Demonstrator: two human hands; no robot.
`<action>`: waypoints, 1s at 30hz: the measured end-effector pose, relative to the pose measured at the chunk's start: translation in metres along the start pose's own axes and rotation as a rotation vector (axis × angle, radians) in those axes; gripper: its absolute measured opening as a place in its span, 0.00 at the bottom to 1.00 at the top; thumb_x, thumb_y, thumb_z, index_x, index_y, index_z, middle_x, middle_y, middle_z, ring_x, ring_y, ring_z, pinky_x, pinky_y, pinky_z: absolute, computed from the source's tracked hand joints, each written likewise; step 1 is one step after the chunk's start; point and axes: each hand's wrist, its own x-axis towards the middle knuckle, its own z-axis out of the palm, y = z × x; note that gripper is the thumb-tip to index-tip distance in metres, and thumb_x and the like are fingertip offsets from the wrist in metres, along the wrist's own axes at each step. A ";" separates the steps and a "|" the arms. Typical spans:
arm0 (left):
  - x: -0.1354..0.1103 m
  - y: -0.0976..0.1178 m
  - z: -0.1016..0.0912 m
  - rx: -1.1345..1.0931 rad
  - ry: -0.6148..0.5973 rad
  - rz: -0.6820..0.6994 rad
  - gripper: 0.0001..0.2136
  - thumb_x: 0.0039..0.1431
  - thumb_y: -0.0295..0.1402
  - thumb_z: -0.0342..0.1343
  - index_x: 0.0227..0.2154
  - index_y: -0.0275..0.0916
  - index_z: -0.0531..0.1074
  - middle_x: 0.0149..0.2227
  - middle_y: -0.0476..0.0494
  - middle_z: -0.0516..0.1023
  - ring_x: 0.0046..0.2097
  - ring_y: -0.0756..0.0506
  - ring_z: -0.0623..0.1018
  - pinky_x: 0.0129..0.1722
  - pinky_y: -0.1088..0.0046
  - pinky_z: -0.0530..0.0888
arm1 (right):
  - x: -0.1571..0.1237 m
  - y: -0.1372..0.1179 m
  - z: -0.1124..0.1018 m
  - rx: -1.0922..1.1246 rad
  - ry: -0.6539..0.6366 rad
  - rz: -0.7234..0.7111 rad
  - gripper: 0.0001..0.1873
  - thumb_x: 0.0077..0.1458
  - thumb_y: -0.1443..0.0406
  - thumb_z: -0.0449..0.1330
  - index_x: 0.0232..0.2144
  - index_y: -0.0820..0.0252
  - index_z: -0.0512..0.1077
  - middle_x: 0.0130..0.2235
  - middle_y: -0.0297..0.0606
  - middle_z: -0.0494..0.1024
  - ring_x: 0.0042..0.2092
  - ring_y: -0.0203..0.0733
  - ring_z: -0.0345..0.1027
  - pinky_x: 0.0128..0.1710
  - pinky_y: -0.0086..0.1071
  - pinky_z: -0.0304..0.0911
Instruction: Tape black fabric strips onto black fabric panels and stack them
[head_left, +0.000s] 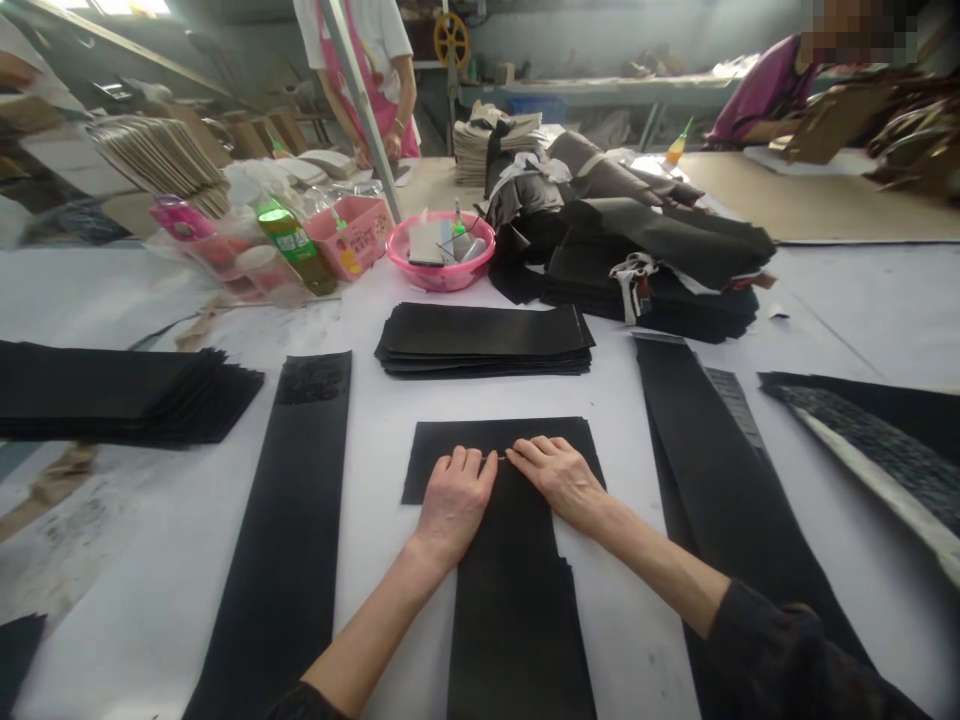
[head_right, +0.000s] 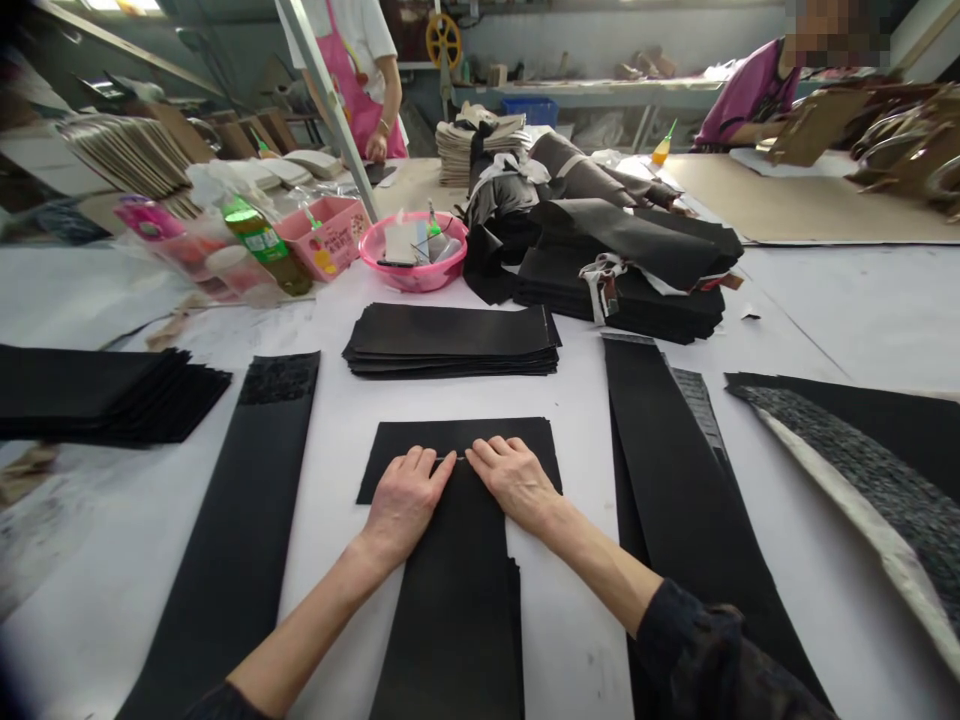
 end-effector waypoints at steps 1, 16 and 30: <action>0.000 0.000 0.000 0.003 0.002 0.001 0.16 0.62 0.25 0.51 0.53 0.37 0.67 0.40 0.38 0.71 0.43 0.39 0.71 0.38 0.63 0.70 | -0.002 0.001 -0.001 -0.006 0.000 0.005 0.16 0.65 0.73 0.48 0.53 0.64 0.67 0.51 0.45 0.72 0.46 0.45 0.65 0.43 0.39 0.63; -0.014 -0.006 0.014 -0.047 0.116 -0.128 0.10 0.61 0.20 0.49 0.43 0.30 0.72 0.46 0.34 0.75 0.48 0.38 0.74 0.48 0.61 0.73 | -0.039 0.009 0.000 0.078 0.036 0.194 0.18 0.62 0.76 0.49 0.52 0.62 0.69 0.53 0.45 0.72 0.49 0.47 0.65 0.47 0.40 0.65; -0.017 -0.005 0.021 -0.365 0.248 -0.287 0.10 0.59 0.19 0.46 0.41 0.35 0.67 0.42 0.38 0.72 0.48 0.40 0.73 0.51 0.58 0.73 | 0.020 -0.004 -0.020 0.382 -0.041 0.482 0.06 0.57 0.65 0.62 0.39 0.55 0.76 0.38 0.37 0.77 0.43 0.46 0.69 0.41 0.34 0.63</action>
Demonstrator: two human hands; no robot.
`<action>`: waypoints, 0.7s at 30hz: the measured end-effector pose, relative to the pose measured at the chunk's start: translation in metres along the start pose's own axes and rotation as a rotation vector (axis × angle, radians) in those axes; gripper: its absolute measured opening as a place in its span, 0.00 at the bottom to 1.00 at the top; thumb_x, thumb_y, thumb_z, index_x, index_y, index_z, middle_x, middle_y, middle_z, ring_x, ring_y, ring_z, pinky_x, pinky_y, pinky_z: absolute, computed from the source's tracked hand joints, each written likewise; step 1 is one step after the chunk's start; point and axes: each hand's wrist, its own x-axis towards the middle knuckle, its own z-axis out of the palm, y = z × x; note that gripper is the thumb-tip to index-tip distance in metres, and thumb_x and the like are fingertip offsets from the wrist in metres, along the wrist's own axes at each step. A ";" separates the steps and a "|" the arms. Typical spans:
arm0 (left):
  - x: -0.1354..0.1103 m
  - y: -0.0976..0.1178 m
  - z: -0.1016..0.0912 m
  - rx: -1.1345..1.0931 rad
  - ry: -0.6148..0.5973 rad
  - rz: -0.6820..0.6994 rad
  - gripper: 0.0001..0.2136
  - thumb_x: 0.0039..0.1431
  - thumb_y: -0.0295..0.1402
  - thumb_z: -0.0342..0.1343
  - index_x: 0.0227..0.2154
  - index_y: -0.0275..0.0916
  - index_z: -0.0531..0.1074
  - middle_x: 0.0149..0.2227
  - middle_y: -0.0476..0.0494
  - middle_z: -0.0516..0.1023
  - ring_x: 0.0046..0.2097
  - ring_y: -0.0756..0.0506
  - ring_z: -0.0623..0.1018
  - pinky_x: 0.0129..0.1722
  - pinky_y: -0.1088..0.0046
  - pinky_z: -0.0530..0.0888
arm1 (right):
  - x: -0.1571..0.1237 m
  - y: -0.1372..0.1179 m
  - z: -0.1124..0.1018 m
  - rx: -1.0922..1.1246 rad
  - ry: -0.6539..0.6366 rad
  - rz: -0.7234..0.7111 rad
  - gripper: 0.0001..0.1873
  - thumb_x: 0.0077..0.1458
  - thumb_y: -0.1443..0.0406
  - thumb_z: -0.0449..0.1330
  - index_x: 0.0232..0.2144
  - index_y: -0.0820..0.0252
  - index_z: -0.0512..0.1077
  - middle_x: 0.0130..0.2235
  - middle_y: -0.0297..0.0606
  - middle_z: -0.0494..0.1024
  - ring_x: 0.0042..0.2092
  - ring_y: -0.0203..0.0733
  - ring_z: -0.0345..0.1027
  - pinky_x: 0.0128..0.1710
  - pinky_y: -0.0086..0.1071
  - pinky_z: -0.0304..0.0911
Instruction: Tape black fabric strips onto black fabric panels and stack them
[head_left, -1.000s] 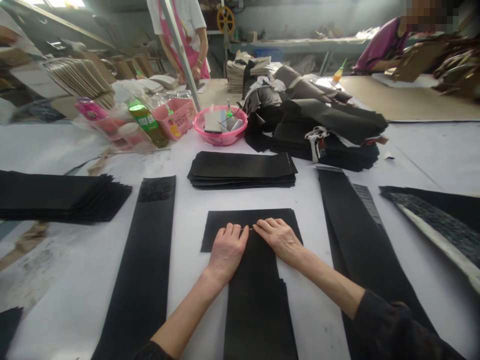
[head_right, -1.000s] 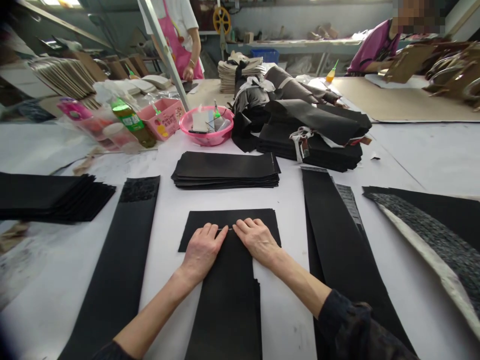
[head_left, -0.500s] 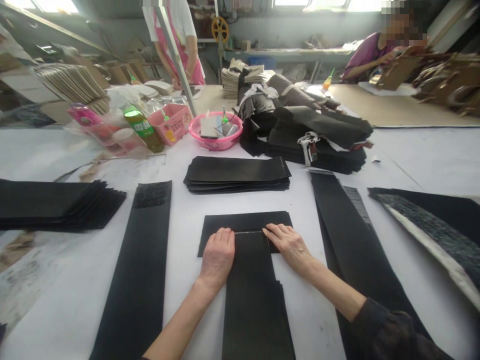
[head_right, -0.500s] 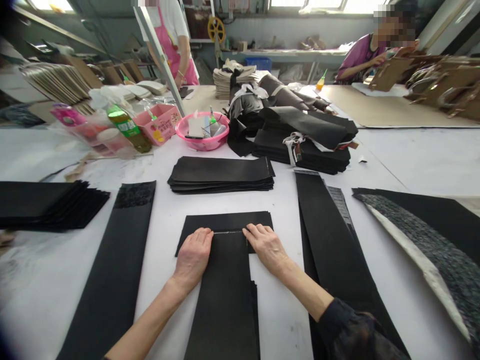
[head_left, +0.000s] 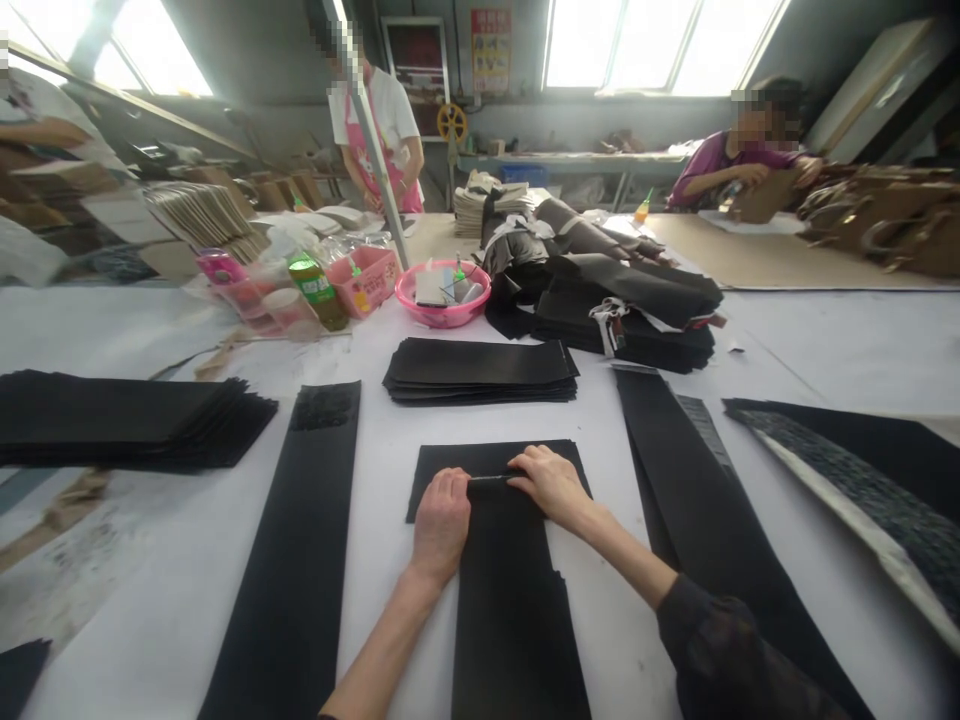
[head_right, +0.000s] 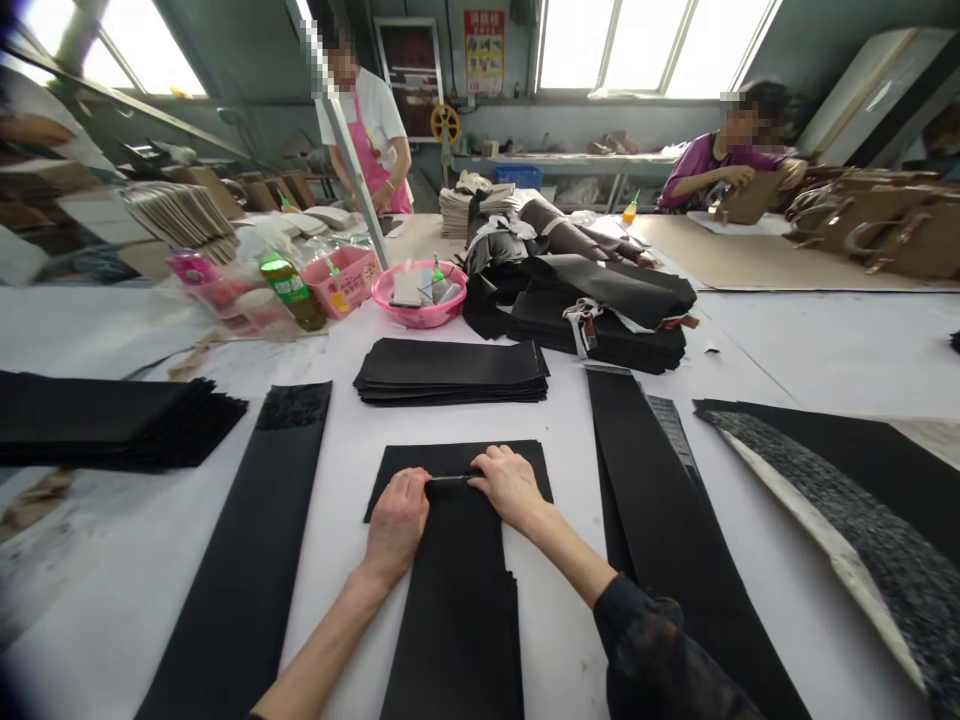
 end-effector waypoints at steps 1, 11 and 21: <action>-0.001 0.000 0.000 -0.055 0.013 -0.022 0.10 0.59 0.19 0.46 0.41 0.36 0.67 0.41 0.39 0.72 0.47 0.40 0.73 0.51 0.58 0.73 | 0.003 -0.001 0.001 0.018 -0.018 0.006 0.05 0.56 0.65 0.62 0.36 0.55 0.77 0.37 0.37 0.78 0.42 0.45 0.70 0.41 0.34 0.63; 0.001 -0.009 -0.011 -0.837 0.091 -0.447 0.18 0.60 0.39 0.55 0.51 0.39 0.65 0.42 0.43 0.76 0.45 0.44 0.76 0.49 0.65 0.72 | 0.002 0.009 -0.002 0.317 -0.096 0.068 0.08 0.57 0.63 0.57 0.35 0.56 0.76 0.33 0.30 0.80 0.36 0.38 0.72 0.35 0.28 0.63; 0.014 0.016 -0.032 -0.966 -0.130 -0.456 0.11 0.58 0.40 0.57 0.31 0.37 0.74 0.30 0.48 0.77 0.33 0.47 0.75 0.34 0.74 0.70 | -0.010 -0.025 -0.026 0.218 -0.065 -0.014 0.09 0.55 0.65 0.57 0.35 0.50 0.78 0.35 0.30 0.80 0.37 0.39 0.72 0.35 0.29 0.59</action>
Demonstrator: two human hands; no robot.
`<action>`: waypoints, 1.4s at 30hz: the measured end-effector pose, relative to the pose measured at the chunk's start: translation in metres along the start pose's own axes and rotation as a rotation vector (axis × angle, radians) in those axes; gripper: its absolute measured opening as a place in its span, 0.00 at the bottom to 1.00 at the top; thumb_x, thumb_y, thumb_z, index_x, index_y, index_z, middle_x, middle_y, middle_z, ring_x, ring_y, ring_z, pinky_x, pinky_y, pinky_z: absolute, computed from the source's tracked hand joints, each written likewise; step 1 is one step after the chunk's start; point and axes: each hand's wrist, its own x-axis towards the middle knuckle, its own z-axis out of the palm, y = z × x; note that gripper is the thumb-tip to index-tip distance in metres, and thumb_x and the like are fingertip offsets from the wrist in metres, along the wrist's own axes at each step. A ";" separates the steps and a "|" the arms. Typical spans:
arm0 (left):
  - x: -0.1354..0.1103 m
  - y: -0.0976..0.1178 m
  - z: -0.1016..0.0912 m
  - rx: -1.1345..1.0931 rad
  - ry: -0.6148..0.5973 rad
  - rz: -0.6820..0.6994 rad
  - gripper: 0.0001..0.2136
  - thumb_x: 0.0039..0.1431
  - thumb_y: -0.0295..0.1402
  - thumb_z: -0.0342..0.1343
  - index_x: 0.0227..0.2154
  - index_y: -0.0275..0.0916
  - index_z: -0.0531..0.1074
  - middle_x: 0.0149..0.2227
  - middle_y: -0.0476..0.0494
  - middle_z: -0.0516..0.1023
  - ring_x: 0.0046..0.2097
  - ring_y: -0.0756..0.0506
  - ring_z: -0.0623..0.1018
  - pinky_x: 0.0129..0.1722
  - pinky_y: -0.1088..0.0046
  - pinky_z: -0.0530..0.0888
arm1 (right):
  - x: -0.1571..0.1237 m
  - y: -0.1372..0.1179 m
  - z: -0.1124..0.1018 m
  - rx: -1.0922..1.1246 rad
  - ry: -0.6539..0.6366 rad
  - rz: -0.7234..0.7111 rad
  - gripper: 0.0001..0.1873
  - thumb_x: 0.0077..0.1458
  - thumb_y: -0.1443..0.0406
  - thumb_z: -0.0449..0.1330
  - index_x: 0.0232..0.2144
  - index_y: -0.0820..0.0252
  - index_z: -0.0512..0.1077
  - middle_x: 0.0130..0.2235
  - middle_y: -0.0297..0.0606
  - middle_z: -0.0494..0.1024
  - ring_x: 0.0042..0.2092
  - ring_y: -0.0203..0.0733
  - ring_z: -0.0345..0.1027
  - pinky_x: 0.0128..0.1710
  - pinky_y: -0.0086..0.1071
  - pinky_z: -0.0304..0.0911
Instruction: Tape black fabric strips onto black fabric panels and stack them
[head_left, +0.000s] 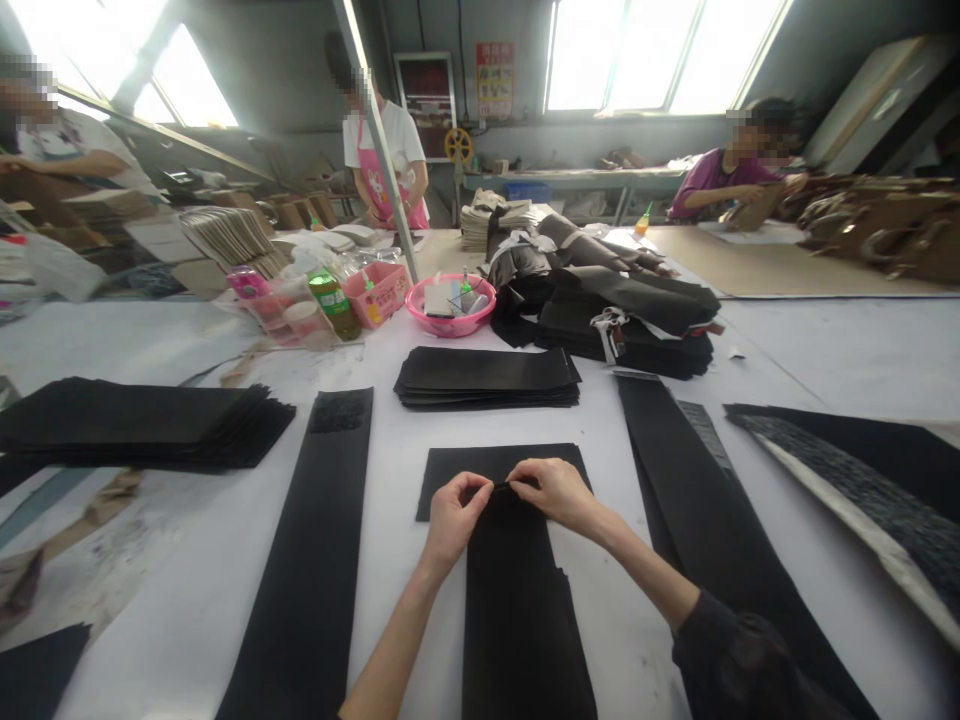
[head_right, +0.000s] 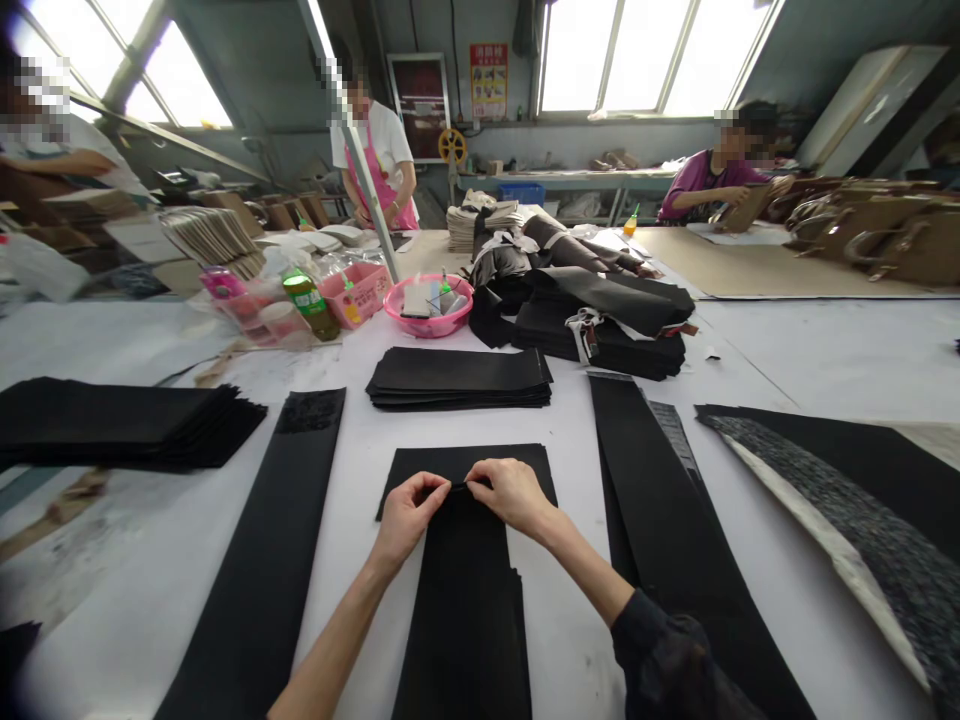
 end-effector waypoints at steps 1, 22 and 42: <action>-0.002 0.004 0.001 0.034 -0.006 0.025 0.10 0.58 0.39 0.56 0.30 0.37 0.74 0.30 0.48 0.77 0.33 0.47 0.75 0.35 0.74 0.70 | -0.001 -0.005 -0.001 -0.016 0.000 -0.012 0.09 0.56 0.65 0.57 0.35 0.50 0.78 0.36 0.30 0.80 0.37 0.40 0.72 0.35 0.29 0.59; -0.018 0.046 -0.012 0.191 -0.090 0.142 0.10 0.63 0.38 0.50 0.31 0.38 0.70 0.31 0.47 0.72 0.33 0.47 0.71 0.31 0.74 0.65 | -0.034 0.012 -0.044 -0.043 0.046 0.080 0.10 0.58 0.63 0.56 0.34 0.51 0.78 0.33 0.31 0.80 0.35 0.41 0.73 0.35 0.31 0.63; -0.022 0.042 -0.037 0.061 -0.113 0.060 0.12 0.62 0.42 0.53 0.31 0.39 0.74 0.31 0.45 0.78 0.36 0.44 0.77 0.37 0.71 0.72 | -0.038 -0.035 -0.050 -0.137 0.008 -0.118 0.14 0.62 0.67 0.53 0.36 0.48 0.78 0.37 0.31 0.81 0.36 0.41 0.74 0.37 0.31 0.64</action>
